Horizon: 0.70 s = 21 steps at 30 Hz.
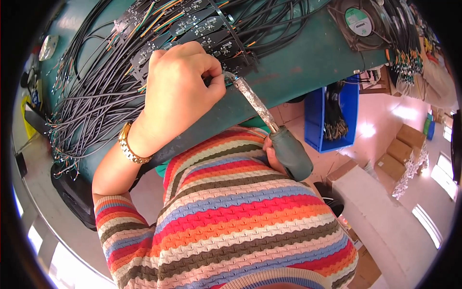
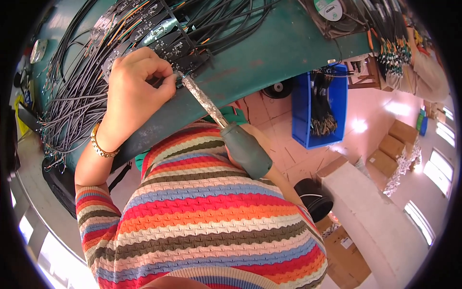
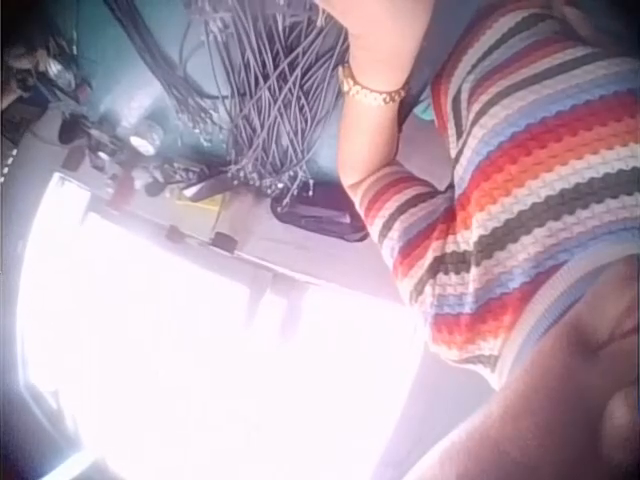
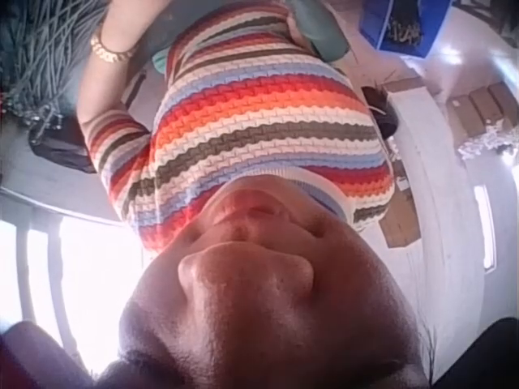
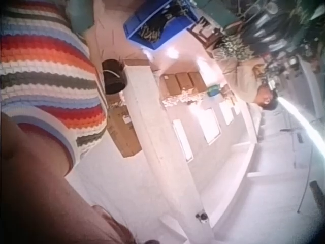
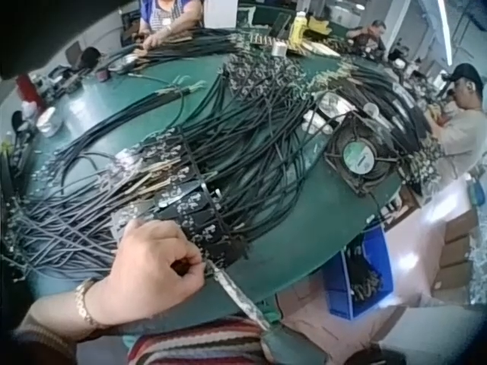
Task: The person solders wires onto circuit boards using a soldering tool, positioning the wire connections by hand and applying heat with the tool across the circuit board array.
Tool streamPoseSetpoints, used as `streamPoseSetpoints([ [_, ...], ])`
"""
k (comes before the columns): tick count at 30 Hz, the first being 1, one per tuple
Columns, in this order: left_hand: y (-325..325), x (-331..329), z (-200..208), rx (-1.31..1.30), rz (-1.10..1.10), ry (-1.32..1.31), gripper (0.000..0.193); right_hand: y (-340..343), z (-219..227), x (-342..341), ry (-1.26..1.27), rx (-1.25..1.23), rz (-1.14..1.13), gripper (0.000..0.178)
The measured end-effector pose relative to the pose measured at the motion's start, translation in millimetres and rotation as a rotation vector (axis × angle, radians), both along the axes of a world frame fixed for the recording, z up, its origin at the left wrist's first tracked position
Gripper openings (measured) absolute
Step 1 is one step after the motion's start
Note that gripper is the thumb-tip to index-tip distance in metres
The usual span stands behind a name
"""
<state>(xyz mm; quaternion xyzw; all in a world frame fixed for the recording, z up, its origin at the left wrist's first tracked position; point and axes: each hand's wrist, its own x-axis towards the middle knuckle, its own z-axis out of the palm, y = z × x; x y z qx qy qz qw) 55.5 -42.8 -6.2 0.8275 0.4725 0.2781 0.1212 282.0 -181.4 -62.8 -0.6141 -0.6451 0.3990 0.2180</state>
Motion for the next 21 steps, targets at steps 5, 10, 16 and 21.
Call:
streamPoseSetpoints([
  [5,-0.3,3.7,0.6,-0.013,-0.002,0.007,0.006,-0.8,-1.8,4.7,-0.021,0.019,0.155,0.006],
  [10,-0.3,4.4,0.5,-0.014,0.001,0.008,0.007,-15.0,-58.9,8.8,0.165,-0.170,-0.152,0.024],
  [16,-0.2,4.2,1.6,-0.025,-0.007,0.062,0.009,-5.6,-31.3,6.0,0.202,-0.127,-0.124,0.029],
  [21,0.9,4.1,0.8,-0.033,0.008,0.018,0.007,-16.6,-31.0,10.3,0.299,0.011,0.011,0.017],
])
